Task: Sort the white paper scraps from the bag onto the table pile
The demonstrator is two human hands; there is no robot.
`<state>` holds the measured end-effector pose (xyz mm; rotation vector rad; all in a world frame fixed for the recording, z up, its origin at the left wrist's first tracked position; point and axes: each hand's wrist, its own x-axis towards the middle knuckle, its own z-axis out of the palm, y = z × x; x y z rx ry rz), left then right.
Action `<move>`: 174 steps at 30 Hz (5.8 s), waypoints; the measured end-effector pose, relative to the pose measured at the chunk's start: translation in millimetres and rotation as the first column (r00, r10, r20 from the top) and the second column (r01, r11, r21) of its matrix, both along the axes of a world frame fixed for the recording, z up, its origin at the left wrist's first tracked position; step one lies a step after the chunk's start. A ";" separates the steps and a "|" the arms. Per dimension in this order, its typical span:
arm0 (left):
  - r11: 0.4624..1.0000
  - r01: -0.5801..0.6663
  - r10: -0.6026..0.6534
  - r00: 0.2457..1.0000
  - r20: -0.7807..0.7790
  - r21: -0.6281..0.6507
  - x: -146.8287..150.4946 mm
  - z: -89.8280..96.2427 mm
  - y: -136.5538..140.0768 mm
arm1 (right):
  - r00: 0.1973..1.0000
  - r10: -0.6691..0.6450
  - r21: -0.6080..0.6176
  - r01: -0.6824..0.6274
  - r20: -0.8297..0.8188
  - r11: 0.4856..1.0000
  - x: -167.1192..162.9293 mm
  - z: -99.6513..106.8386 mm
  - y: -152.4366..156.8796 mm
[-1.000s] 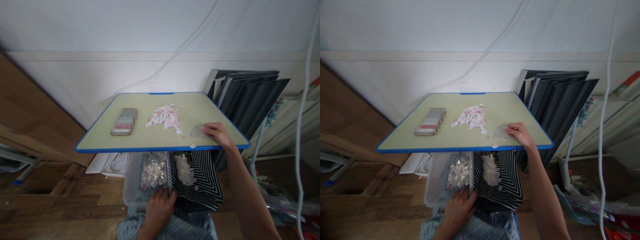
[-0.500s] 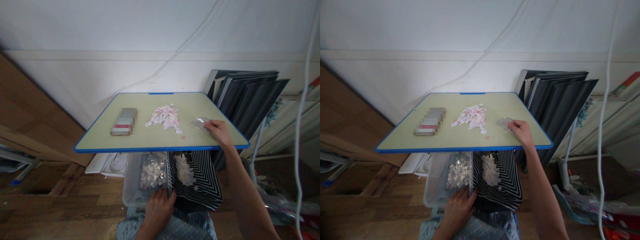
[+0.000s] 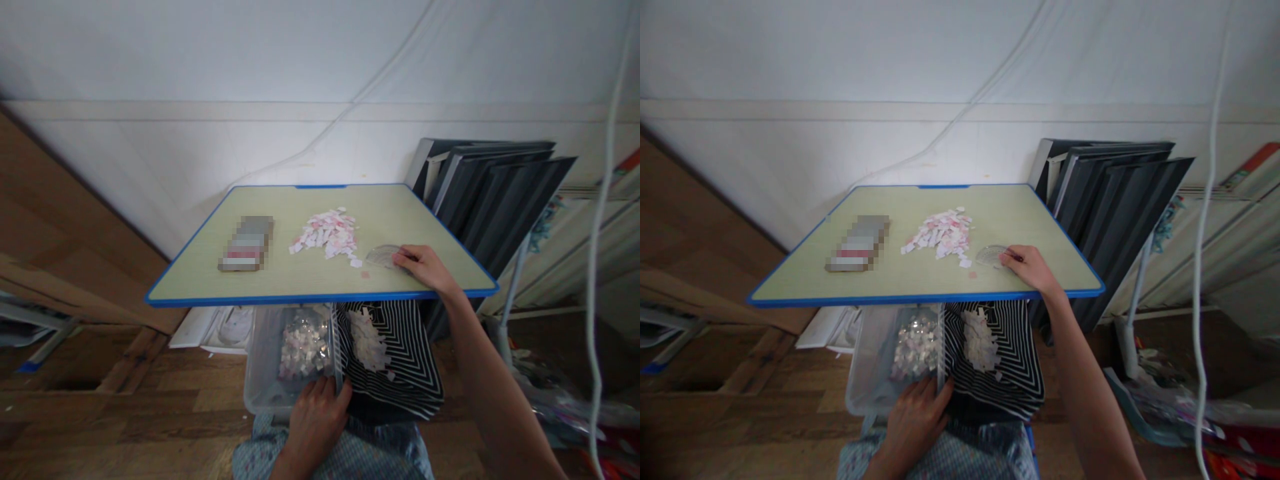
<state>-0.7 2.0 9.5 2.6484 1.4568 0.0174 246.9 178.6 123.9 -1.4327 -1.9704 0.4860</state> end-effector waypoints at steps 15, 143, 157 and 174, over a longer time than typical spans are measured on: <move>1.000 0.010 -0.011 1.000 0.021 0.015 -1.3 -2.7 -0.1 | 0.981 0.192 -0.143 -0.195 -0.040 0.970 -2.7 1.0 -9.5; 0.998 -0.009 0.012 0.999 0.047 -0.065 1.0 1.1 0.4 | 0.956 0.291 -0.106 -0.293 -0.042 0.950 -115.9 -4.7 5.5; 0.997 -0.008 0.011 0.999 0.036 -0.071 -0.2 -2.1 0.1 | 0.924 0.382 -0.100 -0.382 -0.020 0.919 -117.7 -6.3 2.5; 0.999 -0.012 0.014 0.999 0.041 -0.032 0.8 -3.3 1.0 | 0.816 0.574 -0.031 -0.577 -0.071 0.816 -118.4 -4.3 -1.2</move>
